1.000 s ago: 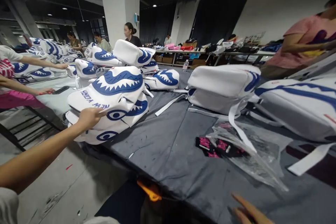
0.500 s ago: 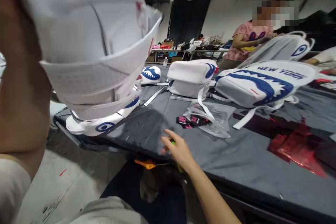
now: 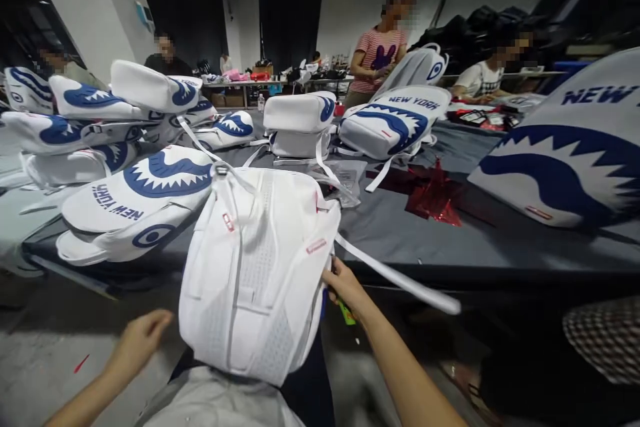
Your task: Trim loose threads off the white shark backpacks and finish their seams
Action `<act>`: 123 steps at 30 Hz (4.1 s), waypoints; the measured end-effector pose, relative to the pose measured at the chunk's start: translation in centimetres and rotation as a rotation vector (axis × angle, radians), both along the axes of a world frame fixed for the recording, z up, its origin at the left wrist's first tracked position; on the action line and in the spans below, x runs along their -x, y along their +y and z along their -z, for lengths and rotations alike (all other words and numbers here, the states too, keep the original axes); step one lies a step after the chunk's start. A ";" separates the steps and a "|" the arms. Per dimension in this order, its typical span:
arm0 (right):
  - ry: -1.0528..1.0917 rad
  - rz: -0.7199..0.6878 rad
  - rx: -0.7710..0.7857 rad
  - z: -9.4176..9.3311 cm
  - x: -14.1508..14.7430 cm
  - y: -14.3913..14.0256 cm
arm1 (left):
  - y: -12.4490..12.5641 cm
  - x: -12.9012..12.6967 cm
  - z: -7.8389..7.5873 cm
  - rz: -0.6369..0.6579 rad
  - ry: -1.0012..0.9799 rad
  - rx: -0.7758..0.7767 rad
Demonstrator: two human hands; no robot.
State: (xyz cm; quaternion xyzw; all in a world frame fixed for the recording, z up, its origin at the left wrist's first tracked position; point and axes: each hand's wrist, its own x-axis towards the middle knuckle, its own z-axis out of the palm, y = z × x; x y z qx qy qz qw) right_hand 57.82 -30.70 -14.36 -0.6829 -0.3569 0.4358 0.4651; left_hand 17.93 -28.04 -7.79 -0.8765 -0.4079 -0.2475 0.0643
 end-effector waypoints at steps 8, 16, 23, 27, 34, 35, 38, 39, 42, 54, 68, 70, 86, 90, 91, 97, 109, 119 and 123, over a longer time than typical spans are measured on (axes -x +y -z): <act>-0.037 -0.049 0.090 1.5 3.0 1.2 | 9.2 -13.3 -1.5 0.594 0.088 -0.494; -0.076 -0.322 0.126 -2.5 0.4 0.5 | 14.8 -22.5 -7.0 0.797 0.490 -0.253; -0.096 -0.280 0.193 1.7 0.0 1.3 | 20.7 -22.8 -7.4 0.909 0.520 -0.180; -0.100 -0.284 0.083 1.9 -0.8 0.7 | 23.9 -22.6 -7.3 0.770 0.437 -0.275; -0.230 0.534 -0.577 -7.9 2.3 -0.8 | 20.4 -22.7 -4.6 0.797 0.377 -0.133; -0.232 0.606 -0.720 -9.0 3.4 0.2 | 19.7 -22.8 -4.4 0.804 0.384 -0.124; -0.351 0.647 -0.973 -9.3 6.2 4.8 | 18.6 -22.6 -4.0 0.787 0.401 -0.143; -0.452 0.618 -1.064 -8.4 6.7 6.3 | 18.5 -22.4 -3.9 0.779 0.399 -0.159; -0.634 0.458 -1.190 -4.4 7.3 8.6 | 18.4 -21.4 -3.2 0.782 0.380 -0.206; -0.326 0.240 -0.420 -4.0 4.9 2.3 | 16.2 -20.3 0.9 0.812 0.181 -0.075; -0.252 0.319 -0.355 -2.3 6.6 3.7 | 18.1 -19.5 3.4 0.894 -0.018 -0.063; -0.258 0.324 -0.360 -2.2 6.6 3.6 | 18.2 -19.5 3.5 0.881 -0.008 -0.046; -0.240 0.273 -0.343 -2.6 6.4 3.9 | 18.3 -19.7 3.8 0.896 -0.035 -0.135; -0.261 0.270 -0.343 -2.8 6.4 4.1 | 18.2 -19.7 3.8 0.889 -0.037 -0.135; -0.282 0.279 -0.344 -2.8 6.5 4.1 | 18.2 -19.7 3.8 0.887 -0.038 -0.134; -0.327 0.307 -0.328 -2.7 6.6 4.1 | 18.3 -19.8 4.1 0.877 -0.034 -0.130; -0.316 0.220 -0.247 -2.4 5.2 3.1 | 19.8 -22.4 -3.3 0.903 0.563 -0.110; -0.794 0.039 -0.972 -6.9 6.7 0.2 | 9.7 -19.4 -15.5 0.615 0.602 -0.104; -0.938 -0.097 -1.172 -11.4 6.6 0.0 | 4.7 -16.0 -17.6 0.391 0.474 -0.080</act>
